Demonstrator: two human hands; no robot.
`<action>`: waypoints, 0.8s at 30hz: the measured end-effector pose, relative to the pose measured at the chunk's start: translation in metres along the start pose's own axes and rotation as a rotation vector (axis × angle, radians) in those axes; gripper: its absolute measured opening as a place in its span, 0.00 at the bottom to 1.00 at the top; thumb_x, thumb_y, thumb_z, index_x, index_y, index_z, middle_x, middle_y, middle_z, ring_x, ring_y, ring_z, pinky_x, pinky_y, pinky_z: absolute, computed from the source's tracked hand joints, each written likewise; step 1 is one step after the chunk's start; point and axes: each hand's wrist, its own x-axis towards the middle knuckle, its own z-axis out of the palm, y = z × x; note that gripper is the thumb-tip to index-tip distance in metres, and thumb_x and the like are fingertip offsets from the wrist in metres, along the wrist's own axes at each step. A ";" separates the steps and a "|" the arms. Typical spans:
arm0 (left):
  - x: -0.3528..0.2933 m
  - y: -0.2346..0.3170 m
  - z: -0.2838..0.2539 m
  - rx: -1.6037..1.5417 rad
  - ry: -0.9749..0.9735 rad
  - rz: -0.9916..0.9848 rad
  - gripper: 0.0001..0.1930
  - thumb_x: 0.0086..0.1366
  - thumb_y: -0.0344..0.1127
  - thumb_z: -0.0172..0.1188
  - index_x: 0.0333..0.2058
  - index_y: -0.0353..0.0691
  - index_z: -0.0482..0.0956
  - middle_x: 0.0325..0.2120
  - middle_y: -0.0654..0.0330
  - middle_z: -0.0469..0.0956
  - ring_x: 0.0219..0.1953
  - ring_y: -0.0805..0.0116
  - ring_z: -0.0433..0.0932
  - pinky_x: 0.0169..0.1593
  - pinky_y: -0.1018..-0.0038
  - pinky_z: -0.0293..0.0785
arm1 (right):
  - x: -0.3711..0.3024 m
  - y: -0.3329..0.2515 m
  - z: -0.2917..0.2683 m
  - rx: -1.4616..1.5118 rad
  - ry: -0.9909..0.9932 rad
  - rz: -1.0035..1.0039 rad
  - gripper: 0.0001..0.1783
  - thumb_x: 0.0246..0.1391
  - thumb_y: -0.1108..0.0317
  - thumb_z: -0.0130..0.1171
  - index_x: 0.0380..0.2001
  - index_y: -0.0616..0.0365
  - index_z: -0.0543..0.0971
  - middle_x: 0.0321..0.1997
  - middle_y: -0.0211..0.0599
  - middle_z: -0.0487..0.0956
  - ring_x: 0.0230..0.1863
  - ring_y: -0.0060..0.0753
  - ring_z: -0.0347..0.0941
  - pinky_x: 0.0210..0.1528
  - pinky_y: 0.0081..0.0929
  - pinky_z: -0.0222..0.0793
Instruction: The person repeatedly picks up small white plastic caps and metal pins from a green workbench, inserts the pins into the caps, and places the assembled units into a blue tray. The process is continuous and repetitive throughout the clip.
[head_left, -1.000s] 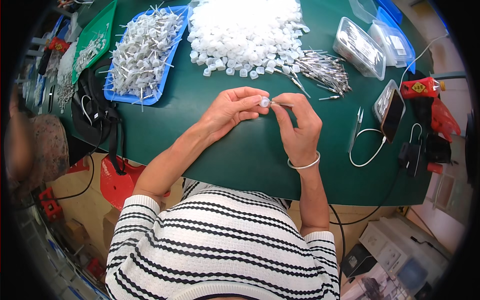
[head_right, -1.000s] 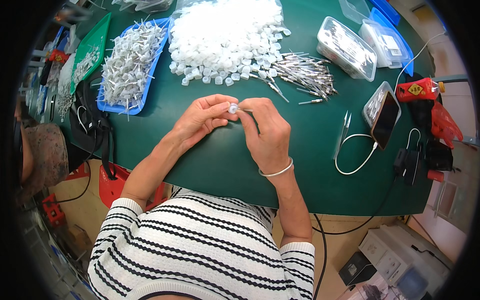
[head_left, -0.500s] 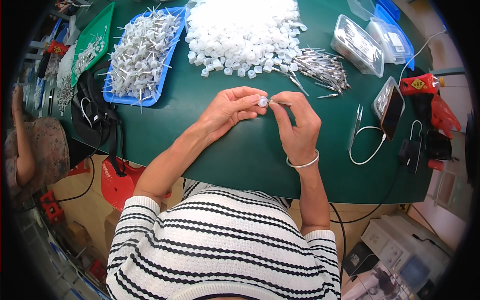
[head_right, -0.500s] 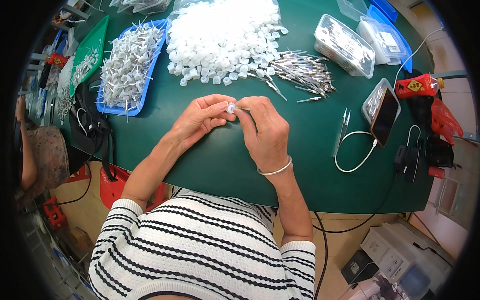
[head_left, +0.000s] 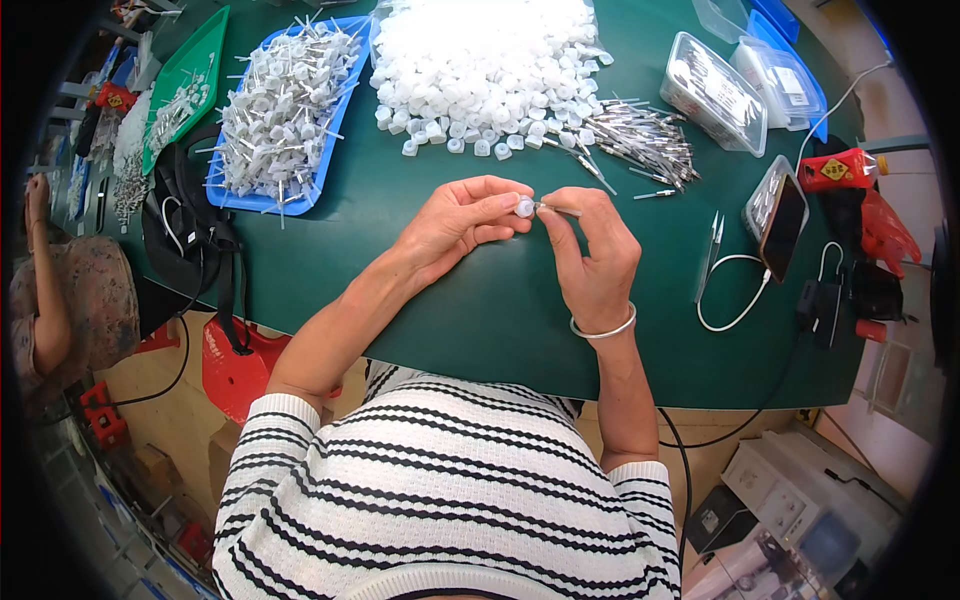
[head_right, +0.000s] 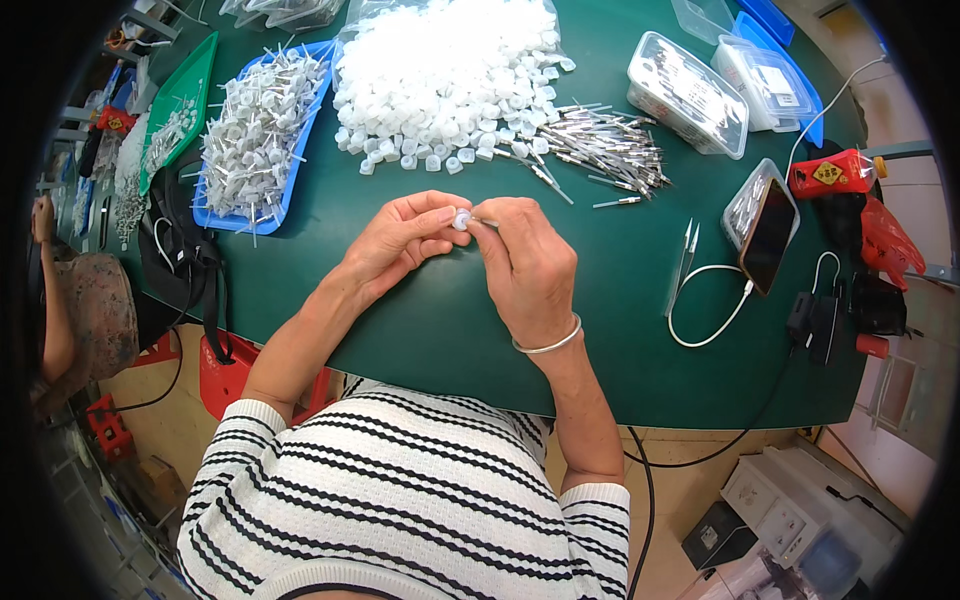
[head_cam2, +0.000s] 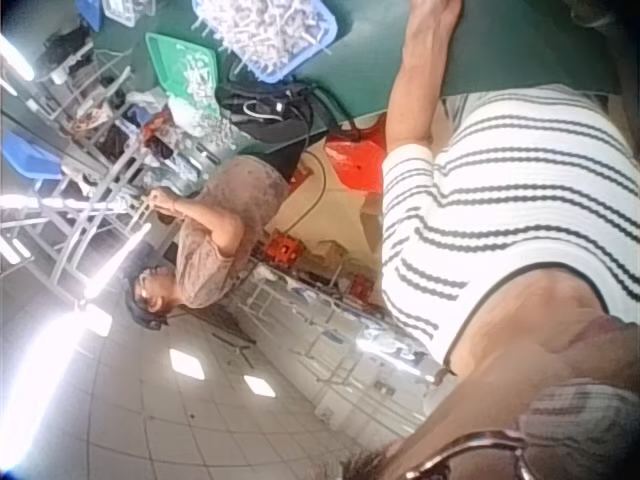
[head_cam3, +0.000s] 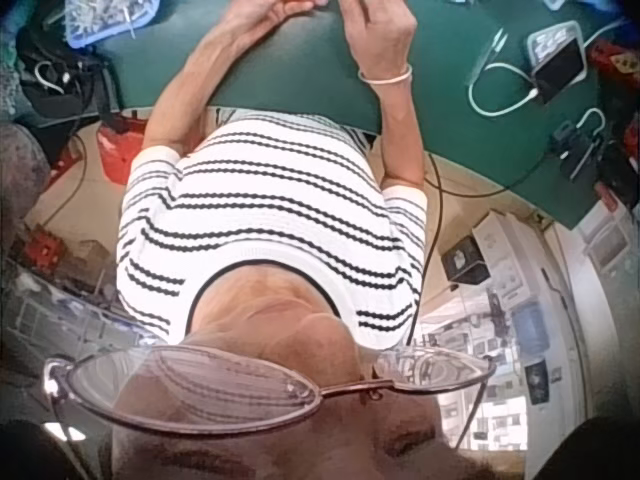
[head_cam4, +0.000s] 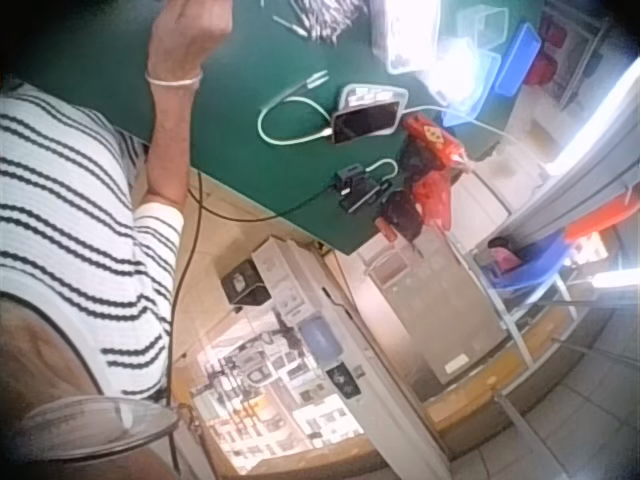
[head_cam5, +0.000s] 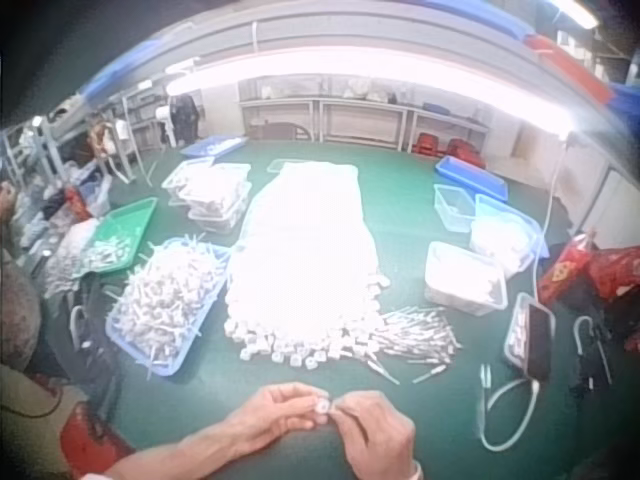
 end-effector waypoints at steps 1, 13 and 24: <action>0.000 0.000 0.000 0.002 0.001 0.000 0.12 0.61 0.33 0.60 0.41 0.34 0.78 0.34 0.58 0.79 0.34 0.73 0.80 0.38 0.83 0.77 | 0.000 0.000 0.000 0.003 0.001 0.002 0.07 0.46 0.79 0.61 0.30 0.60 0.75 0.30 0.36 0.77 0.27 0.36 0.74 0.27 0.26 0.70; 0.000 -0.001 -0.001 -0.023 0.003 0.002 0.11 0.62 0.31 0.59 0.42 0.33 0.77 0.33 0.58 0.79 0.35 0.72 0.80 0.39 0.83 0.78 | 0.002 0.001 -0.003 0.041 -0.050 0.052 0.07 0.46 0.79 0.60 0.30 0.60 0.76 0.29 0.36 0.77 0.26 0.36 0.74 0.27 0.26 0.69; -0.001 0.001 0.002 0.017 0.030 0.005 0.10 0.62 0.31 0.58 0.41 0.35 0.77 0.32 0.60 0.79 0.35 0.75 0.79 0.38 0.84 0.77 | 0.004 0.004 -0.006 0.079 -0.087 0.082 0.06 0.46 0.79 0.59 0.30 0.60 0.76 0.29 0.36 0.77 0.26 0.35 0.74 0.27 0.25 0.69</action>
